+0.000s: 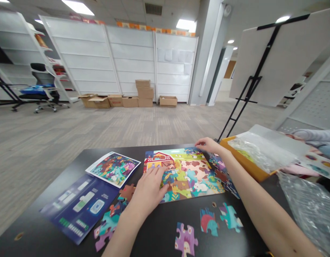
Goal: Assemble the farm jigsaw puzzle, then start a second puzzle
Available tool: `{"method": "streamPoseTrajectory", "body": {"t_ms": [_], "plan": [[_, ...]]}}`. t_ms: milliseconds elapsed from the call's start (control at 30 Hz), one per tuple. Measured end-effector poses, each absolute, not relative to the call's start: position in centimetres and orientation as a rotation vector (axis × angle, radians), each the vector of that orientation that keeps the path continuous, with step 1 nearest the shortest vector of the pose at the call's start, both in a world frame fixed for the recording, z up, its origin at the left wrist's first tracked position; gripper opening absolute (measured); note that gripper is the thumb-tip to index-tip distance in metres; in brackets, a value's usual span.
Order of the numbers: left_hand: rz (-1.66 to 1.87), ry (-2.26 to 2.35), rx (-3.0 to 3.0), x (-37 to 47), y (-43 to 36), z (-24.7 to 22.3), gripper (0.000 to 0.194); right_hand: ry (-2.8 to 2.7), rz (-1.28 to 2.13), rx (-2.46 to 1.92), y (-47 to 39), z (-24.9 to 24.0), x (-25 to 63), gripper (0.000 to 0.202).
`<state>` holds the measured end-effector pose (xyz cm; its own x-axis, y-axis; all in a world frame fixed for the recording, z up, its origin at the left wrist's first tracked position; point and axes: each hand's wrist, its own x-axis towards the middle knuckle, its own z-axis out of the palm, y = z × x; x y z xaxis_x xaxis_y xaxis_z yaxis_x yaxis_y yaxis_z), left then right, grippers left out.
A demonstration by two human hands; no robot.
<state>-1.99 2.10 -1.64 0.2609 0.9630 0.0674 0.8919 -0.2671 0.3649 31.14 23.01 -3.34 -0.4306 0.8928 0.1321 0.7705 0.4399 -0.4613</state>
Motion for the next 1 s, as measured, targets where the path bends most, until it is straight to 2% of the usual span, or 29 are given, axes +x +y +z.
{"method": "streamPoseTrajectory", "body": {"t_ms": [500,1000], "plan": [[0.448,1.702,2.300,-1.9,1.9,-1.5,0.046,-2.406,0.461,-1.399,23.1,-4.7,29.7,0.016],[0.489,1.697,2.295,-1.8,2.0,-1.6,0.050,-2.427,0.305,-1.525,22.2,-3.8,28.2,0.015]]}}
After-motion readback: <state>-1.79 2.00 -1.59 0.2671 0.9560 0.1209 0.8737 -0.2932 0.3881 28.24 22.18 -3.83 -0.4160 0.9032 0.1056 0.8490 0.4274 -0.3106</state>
